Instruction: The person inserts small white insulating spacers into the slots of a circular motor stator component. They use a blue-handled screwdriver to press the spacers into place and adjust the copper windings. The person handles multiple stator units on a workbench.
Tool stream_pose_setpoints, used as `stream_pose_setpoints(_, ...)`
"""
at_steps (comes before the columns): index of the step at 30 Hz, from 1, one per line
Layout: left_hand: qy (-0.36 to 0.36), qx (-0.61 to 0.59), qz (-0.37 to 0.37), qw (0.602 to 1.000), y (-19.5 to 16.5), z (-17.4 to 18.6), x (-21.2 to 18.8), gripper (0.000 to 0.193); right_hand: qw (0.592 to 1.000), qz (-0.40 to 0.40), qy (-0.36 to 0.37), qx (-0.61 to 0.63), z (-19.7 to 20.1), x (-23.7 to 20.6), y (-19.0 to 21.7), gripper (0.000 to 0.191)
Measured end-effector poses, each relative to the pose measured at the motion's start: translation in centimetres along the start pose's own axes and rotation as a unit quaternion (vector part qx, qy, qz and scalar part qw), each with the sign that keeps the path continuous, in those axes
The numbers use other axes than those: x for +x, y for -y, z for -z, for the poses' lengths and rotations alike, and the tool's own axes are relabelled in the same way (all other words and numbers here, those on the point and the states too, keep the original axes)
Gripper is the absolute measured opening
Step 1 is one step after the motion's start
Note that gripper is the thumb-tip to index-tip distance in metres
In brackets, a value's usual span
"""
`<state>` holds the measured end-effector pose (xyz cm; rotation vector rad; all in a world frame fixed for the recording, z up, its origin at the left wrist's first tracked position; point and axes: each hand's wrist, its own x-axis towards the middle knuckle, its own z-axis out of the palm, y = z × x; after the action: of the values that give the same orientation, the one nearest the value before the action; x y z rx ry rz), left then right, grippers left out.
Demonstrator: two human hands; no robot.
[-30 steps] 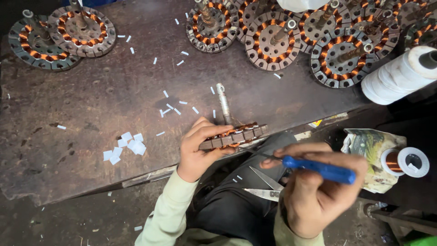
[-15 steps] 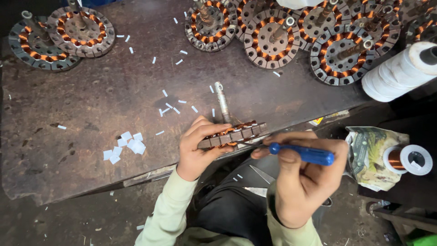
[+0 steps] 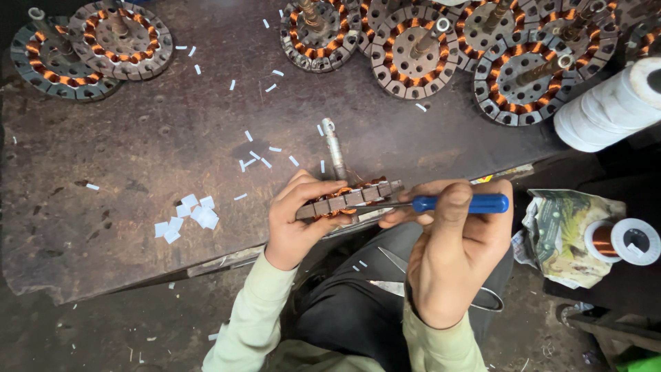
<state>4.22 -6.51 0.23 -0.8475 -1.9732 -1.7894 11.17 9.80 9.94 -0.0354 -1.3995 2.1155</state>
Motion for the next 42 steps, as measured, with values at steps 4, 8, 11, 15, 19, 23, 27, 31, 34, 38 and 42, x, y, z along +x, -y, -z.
stream_pose_setpoints(4,0.0,0.0,0.006,1.0,0.0,0.1,0.0,0.048,1.0,0.003,-0.01,-0.018,-0.5,0.0,0.1,0.021)
stream_pose_setpoints(8,0.0,0.0,0.008,1.0,0.0,0.2,0.0,0.049,0.998,0.037,0.008,-0.052,-0.9,-0.2,0.3,0.023)
stream_pose_setpoints(11,0.001,-0.004,0.009,1.0,0.0,0.2,-0.1,0.049,0.999,0.025,0.0,-0.037,-0.9,-0.1,0.2,0.023)
stream_pose_setpoints(15,0.003,-0.002,0.005,1.0,0.0,0.2,0.0,0.049,0.999,-0.008,-0.046,-0.006,-0.6,0.3,-0.1,0.021)
stream_pose_setpoints(19,0.006,-0.003,0.0,1.0,0.0,0.2,-0.1,0.049,0.997,-0.043,-0.05,0.027,-0.2,1.2,-0.4,0.023)
stream_pose_setpoints(23,0.004,-0.006,0.002,1.0,0.0,0.1,-0.1,0.048,0.997,-0.06,-0.037,0.036,0.1,1.7,-0.8,0.022)
stream_pose_setpoints(27,0.005,-0.013,0.002,1.0,0.0,0.1,-0.1,0.047,0.998,-0.043,-0.016,0.038,0.6,1.4,-0.9,0.021)
stream_pose_setpoints(31,0.005,-0.013,0.0,1.0,0.0,0.1,-0.1,0.048,0.997,0.038,0.062,-0.015,1.0,0.1,-0.1,0.026)
stream_pose_setpoints(34,0.004,-0.015,0.001,1.0,0.0,0.2,0.0,0.048,0.976,0.136,0.146,-0.091,1.0,-1.6,0.4,0.034)
stream_pose_setpoints(38,0.001,-0.012,0.002,1.0,0.1,0.1,-0.1,0.048,0.867,0.253,0.312,-0.295,2.0,-1.9,1.2,0.038)
stream_pose_setpoints(42,-0.002,-0.014,0.002,1.0,0.3,0.1,-0.1,0.049,0.814,0.36,0.341,-0.303,1.9,-1.8,0.9,0.044)
